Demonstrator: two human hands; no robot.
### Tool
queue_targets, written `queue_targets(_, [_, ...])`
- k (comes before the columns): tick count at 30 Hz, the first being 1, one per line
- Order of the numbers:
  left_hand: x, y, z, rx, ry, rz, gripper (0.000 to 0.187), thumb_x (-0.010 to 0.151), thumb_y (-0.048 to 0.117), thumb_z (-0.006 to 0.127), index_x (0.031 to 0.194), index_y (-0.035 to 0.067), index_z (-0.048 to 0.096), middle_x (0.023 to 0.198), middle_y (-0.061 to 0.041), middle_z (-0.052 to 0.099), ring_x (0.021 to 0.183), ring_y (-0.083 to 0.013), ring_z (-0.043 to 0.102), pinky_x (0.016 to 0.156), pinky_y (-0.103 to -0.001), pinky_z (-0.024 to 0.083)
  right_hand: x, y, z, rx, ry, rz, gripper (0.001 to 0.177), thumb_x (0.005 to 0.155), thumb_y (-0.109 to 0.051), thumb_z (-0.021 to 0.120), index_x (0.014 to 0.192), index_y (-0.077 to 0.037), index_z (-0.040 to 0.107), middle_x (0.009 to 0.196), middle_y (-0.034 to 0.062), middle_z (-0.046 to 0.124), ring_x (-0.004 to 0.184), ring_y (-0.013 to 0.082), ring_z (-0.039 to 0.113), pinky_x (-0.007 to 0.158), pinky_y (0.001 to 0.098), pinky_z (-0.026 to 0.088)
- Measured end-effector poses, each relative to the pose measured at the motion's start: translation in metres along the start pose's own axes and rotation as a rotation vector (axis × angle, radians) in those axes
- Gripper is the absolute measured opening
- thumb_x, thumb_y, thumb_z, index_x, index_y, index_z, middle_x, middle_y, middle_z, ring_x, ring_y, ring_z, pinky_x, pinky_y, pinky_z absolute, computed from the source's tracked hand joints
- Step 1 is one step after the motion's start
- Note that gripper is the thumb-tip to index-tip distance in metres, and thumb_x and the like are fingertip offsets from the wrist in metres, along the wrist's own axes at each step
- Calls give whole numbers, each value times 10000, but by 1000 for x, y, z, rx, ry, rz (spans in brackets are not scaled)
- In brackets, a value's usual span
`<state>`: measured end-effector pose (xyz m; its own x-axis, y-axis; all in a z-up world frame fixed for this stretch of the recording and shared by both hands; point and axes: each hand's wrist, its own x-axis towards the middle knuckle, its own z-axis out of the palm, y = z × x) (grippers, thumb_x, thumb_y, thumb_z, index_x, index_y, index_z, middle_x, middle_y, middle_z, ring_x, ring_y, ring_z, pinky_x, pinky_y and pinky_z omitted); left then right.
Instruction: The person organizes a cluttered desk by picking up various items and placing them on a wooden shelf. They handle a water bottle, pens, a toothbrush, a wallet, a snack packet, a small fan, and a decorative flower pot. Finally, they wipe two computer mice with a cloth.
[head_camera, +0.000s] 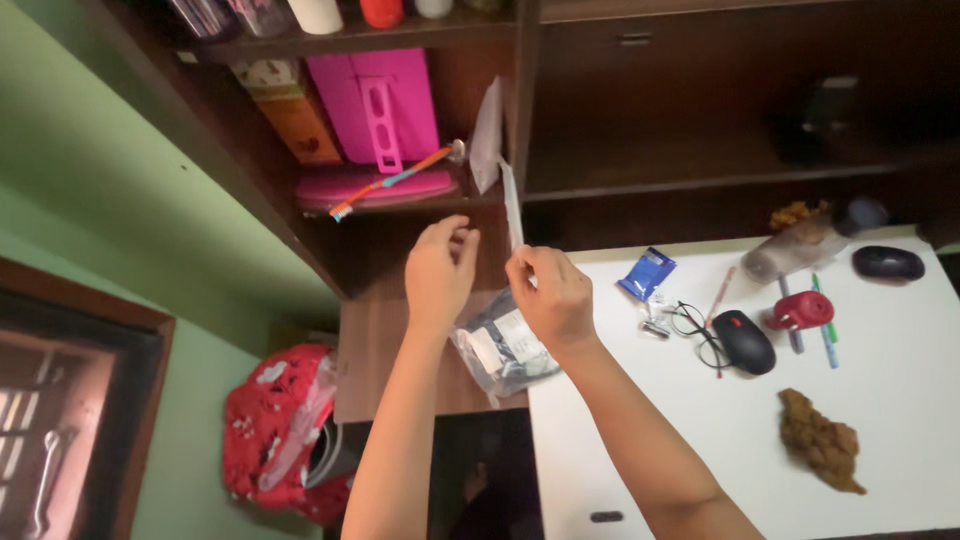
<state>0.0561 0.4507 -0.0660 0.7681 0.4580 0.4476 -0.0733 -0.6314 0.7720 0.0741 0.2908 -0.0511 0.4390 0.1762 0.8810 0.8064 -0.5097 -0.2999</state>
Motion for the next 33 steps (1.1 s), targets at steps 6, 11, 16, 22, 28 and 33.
queue_targets(6, [40,-10,14,63,26,138,269,929,275,734,1104,70,714,972,-110,724,821,-289,706,700,-404,553,14,-4,33,-161,52,-17,179,879,41,771,884,-33,608,743,73,615,644,254,641,549,351,516])
queue_targets(11, [66,-12,32,125,49,209,345,939,339,727,1114,43,695,1017,-154,705,935,-377,680,773,-451,550,21,-9,43,-232,82,-70,176,869,46,775,919,-15,618,815,85,664,677,247,663,563,329,529])
queue_targets(16, [93,-13,51,151,148,323,404,918,351,716,1079,-15,659,1104,-291,660,954,-451,655,763,-470,553,26,-10,46,-235,47,-85,185,879,30,804,945,-10,636,845,86,677,706,252,674,594,338,540])
queue_targets(22, [108,-25,62,104,-11,222,231,957,255,687,993,27,696,973,-240,696,905,-437,669,771,-505,552,35,14,63,-218,-6,-56,149,913,2,771,949,-16,627,858,108,659,731,280,674,629,359,555])
queue_targets(28, [99,-33,58,-110,29,210,170,907,160,713,1000,20,730,953,-212,719,825,-399,686,740,-466,555,30,36,98,-260,-6,42,73,963,2,706,955,4,634,831,150,644,678,331,653,580,387,542])
queue_targets(33, [94,-30,51,-263,23,188,173,910,143,730,1008,0,732,940,-208,728,767,-343,721,700,-392,570,27,48,117,-178,63,149,137,997,-47,713,912,3,618,756,154,626,659,326,655,568,388,525])
